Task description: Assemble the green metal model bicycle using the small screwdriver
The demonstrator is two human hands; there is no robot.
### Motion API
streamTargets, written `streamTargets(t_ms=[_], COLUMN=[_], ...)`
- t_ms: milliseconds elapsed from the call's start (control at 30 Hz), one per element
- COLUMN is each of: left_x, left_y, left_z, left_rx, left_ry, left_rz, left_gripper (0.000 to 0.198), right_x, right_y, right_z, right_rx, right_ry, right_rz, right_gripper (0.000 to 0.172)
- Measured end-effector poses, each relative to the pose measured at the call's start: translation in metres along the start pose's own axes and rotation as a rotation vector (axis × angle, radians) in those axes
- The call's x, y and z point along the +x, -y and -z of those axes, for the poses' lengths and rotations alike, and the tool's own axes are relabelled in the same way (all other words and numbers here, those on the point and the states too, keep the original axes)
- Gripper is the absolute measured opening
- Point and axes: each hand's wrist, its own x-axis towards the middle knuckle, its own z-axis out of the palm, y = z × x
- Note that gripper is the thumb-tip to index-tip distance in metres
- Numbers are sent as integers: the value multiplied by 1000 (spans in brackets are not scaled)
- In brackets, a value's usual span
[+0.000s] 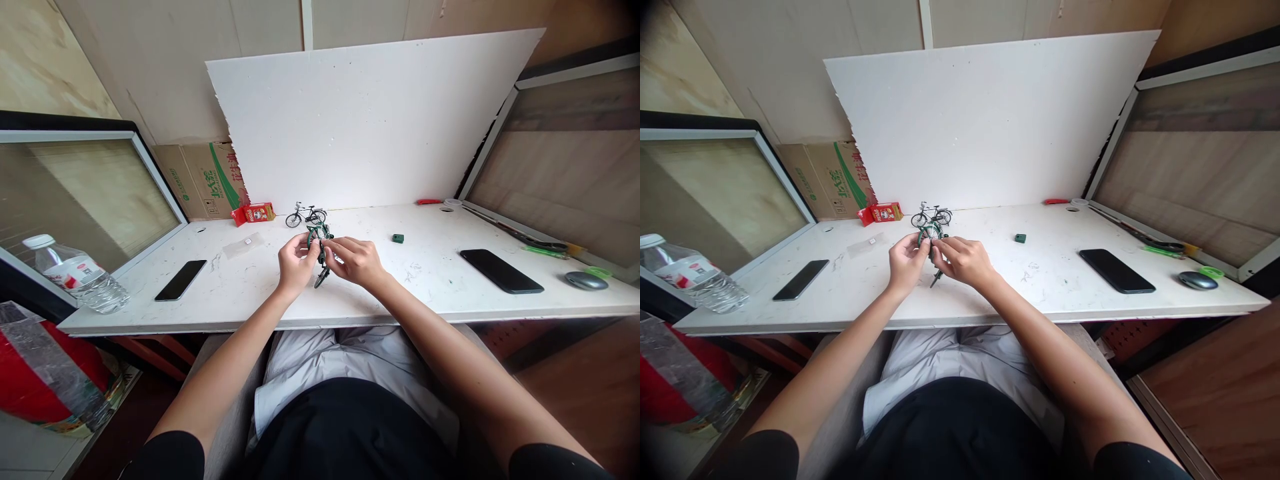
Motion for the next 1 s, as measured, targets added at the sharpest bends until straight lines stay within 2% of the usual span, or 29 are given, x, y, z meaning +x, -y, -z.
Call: streamTargets(t_ms=[167, 367, 533, 1000], left_x=[0, 0, -1, -4], left_y=[0, 0, 2, -5], left_z=[0, -1, -1, -1], left_rx=[-9, -12, 9, 38], left_ry=[3, 4, -18, -16], left_rz=[-2, -1, 11, -3], left_gripper=[34, 31, 31, 24], right_x=[0, 0, -2, 0], right_y=[0, 1, 1, 2], right_z=[0, 1, -2, -1], right_rx=[8, -2, 5, 2], right_ry=[37, 0, 34, -15], right_rz=[-24, 6, -19, 43], right_gripper=[18, 17, 17, 15])
